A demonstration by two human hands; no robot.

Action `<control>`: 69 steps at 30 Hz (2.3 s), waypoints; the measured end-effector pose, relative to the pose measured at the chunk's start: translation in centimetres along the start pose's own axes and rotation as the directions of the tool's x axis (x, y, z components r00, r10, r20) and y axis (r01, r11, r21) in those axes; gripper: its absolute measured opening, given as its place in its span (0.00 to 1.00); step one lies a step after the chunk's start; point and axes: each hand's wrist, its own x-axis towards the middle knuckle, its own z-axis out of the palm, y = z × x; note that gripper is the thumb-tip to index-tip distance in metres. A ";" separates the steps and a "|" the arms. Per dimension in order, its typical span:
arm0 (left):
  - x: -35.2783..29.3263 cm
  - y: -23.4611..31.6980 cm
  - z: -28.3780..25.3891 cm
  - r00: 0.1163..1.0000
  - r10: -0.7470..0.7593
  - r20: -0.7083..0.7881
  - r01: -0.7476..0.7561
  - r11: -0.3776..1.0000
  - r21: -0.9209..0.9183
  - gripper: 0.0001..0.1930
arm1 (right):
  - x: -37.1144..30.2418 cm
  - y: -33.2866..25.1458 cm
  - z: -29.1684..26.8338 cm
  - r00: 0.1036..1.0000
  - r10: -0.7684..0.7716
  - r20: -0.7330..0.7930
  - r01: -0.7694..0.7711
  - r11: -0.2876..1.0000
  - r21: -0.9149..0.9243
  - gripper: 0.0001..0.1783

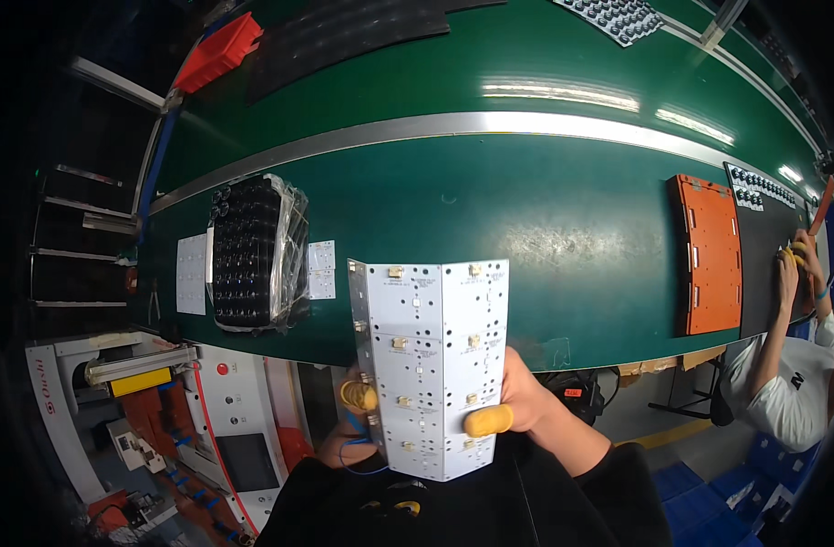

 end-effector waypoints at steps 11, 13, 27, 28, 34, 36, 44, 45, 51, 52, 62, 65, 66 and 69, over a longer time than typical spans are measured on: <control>5.9 0.3 1.5 0.908 0.370 -0.198 0.142 0.173 0.975 0.11 | 3.2 -0.3 -3.4 0.977 -0.126 -0.175 -0.165 0.085 -0.983 0.18; 4.7 1.4 2.1 0.929 0.219 -0.299 0.125 0.576 0.808 0.13 | 2.5 -1.7 -1.7 0.974 0.048 -0.223 -0.188 0.723 -0.664 0.15; 7.8 1.7 2.6 0.917 0.339 -0.208 0.044 0.433 0.900 0.10 | 4.6 -1.5 -5.3 0.984 0.077 -0.158 -0.155 0.807 -0.570 0.14; 8.4 1.8 2.1 0.923 0.287 -0.256 0.068 0.535 0.842 0.10 | 5.2 -1.6 -5.8 0.973 0.112 -0.203 -0.213 0.781 -0.587 0.14; 7.2 2.0 3.2 0.933 0.274 -0.233 0.075 0.487 0.870 0.15 | 4.9 -0.7 -7.8 0.970 0.132 -0.203 -0.228 0.783 -0.579 0.14; 7.6 2.2 2.1 0.948 0.166 -0.272 0.112 0.626 0.772 0.15 | 5.3 0.0 -9.1 0.956 0.221 -0.193 -0.283 0.866 -0.413 0.14; 7.4 1.6 1.3 0.908 0.296 -0.297 0.129 0.476 0.870 0.12 | 5.7 0.1 -7.3 0.932 0.107 -0.347 -0.295 0.780 -0.551 0.11; 7.6 1.6 0.5 0.913 0.285 -0.292 0.174 0.374 0.911 0.11 | 5.9 0.2 -7.6 0.923 0.094 -0.374 -0.303 0.776 -0.553 0.12; 7.6 0.6 0.6 0.924 0.265 -0.276 0.104 0.521 0.848 0.15 | 5.3 -1.0 -8.9 0.910 -0.047 -0.413 -0.306 0.595 -0.743 0.15; 7.3 0.4 0.9 0.927 0.238 -0.290 0.110 0.565 0.818 0.18 | 5.0 -1.4 -9.3 0.893 -0.092 -0.441 -0.328 0.537 -0.777 0.16; 5.7 2.4 3.3 0.963 -0.144 -0.228 0.261 0.708 0.657 0.23 | 1.4 -5.9 -8.0 0.895 -0.333 -0.295 -0.319 -0.017 -0.948 0.17; 5.3 2.4 3.3 0.885 -0.417 -0.207 0.441 0.612 0.657 0.20 | 1.1 -5.6 -8.5 0.916 -0.255 -0.310 -0.160 0.478 -0.864 0.21; 5.2 2.5 3.3 0.864 -0.464 -0.193 0.465 0.591 0.659 0.21 | 1.6 -5.5 -8.2 0.943 -0.130 -0.307 -0.158 0.636 -0.755 0.20; 4.3 2.1 2.5 0.895 -0.426 -0.130 0.398 0.633 0.664 0.21 | 2.3 -6.6 -8.5 0.955 0.088 -0.285 -0.243 0.781 -0.575 0.15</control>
